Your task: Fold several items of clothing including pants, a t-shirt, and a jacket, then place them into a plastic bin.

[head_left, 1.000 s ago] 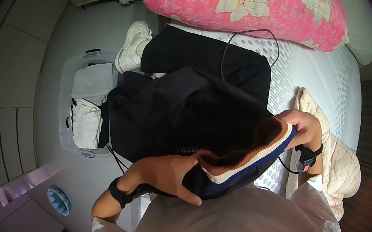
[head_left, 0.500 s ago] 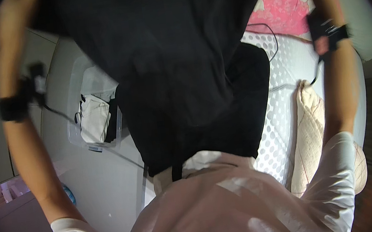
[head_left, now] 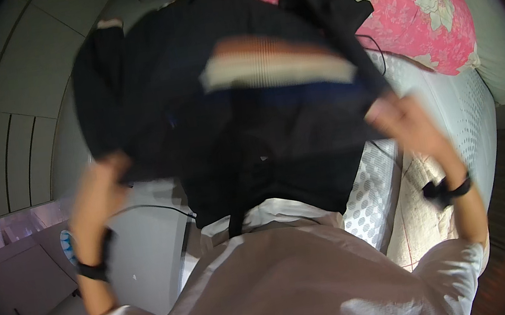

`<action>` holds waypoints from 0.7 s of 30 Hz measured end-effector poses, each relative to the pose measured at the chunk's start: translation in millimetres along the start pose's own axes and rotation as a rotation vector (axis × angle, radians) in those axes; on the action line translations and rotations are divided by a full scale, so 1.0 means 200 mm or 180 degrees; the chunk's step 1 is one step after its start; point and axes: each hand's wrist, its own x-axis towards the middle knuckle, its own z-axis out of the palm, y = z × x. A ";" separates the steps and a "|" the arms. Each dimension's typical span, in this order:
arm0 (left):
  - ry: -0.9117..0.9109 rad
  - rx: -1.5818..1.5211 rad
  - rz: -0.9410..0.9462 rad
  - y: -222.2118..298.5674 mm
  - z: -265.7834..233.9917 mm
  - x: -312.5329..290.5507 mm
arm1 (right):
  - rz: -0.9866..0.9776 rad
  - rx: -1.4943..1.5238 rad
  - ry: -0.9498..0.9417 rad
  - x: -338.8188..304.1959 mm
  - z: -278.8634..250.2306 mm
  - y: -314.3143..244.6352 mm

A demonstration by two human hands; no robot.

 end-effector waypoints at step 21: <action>-0.1797 -0.1674 0.1547 0.76 0.80 0.56 | -0.0982 -0.1188 0.0855 0.76 0.63 0.15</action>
